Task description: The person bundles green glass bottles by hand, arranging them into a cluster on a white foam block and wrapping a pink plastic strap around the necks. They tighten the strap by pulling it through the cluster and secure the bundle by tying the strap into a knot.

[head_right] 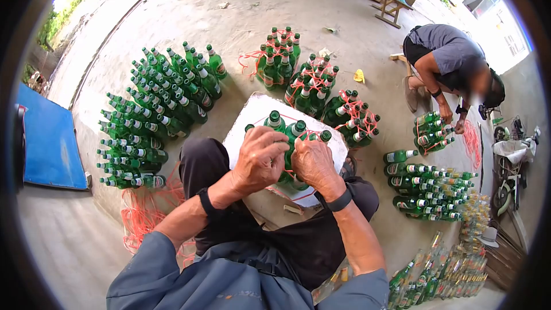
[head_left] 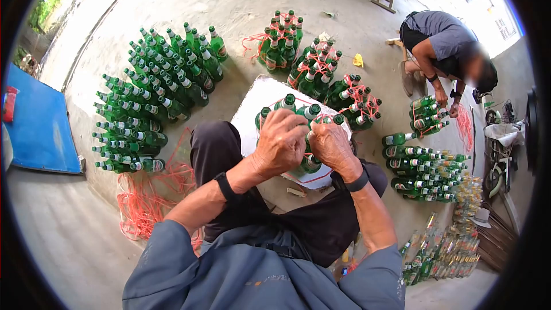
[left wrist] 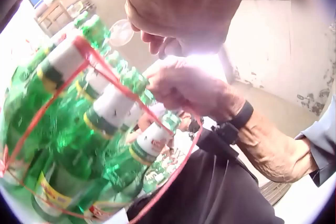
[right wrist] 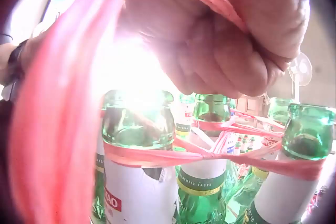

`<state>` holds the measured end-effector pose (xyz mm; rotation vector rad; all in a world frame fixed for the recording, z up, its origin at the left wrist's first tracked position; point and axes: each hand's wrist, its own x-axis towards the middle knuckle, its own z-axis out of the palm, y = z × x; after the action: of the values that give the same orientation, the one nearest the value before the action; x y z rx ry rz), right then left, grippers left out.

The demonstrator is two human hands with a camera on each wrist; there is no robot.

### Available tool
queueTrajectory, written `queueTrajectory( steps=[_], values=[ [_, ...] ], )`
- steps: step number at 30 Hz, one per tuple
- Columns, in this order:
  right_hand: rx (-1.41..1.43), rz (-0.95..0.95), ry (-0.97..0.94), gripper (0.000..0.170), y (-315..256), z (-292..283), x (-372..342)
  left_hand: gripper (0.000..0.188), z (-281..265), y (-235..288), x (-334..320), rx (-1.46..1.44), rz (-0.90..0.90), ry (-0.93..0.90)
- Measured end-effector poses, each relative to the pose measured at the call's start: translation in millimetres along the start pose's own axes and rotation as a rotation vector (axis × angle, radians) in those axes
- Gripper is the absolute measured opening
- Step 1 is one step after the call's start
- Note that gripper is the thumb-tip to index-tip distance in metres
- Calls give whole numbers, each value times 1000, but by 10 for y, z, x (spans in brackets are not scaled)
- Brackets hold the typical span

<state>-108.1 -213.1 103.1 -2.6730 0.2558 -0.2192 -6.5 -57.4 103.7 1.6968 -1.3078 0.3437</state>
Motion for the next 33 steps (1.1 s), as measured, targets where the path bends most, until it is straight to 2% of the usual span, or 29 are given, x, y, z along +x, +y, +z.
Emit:
queueTrajectory(
  steps=[3,7,8,11,14,17,18,19,21,22,25,26,27,29,33],
  values=[
    [2,-13,59,10,1,86,-7,16,-94,-166,199,17,-21,-73],
    [22,26,102,8,-6,142,-1,8,11,-453,233,55,-175,-217],
    [-28,39,83,9,-17,166,6,8,31,-494,218,78,-198,-316],
    [-63,99,-4,11,-168,70,54,11,120,-560,173,-23,-184,-363],
    [-73,61,-46,12,-140,73,175,15,131,-604,220,-37,-284,-373],
    [-128,107,-180,17,-144,-73,459,19,232,-719,139,-144,-289,-187],
    [-119,139,-305,18,-144,-170,600,22,240,-708,126,-136,-311,-182],
    [-137,156,-340,20,-183,-237,702,23,207,-660,146,-92,-347,-190],
    [-151,56,-345,20,-61,-166,852,25,150,-584,157,-4,-424,-209],
    [-187,44,-410,21,-58,-171,940,29,176,-650,120,-3,-404,-125],
    [-148,48,-436,24,51,-111,1136,32,112,-711,158,-131,-610,-259],
    [-132,92,-473,25,93,-113,1207,32,159,-761,108,-184,-575,-210],
    [-130,54,-483,22,159,-98,1273,31,152,-743,125,-109,-563,-245],
    [-87,-138,-515,18,296,-112,1356,31,155,-679,144,39,-535,-317],
    [31,-135,-555,18,346,-156,1393,33,172,-629,109,63,-426,-282]
  ],
)
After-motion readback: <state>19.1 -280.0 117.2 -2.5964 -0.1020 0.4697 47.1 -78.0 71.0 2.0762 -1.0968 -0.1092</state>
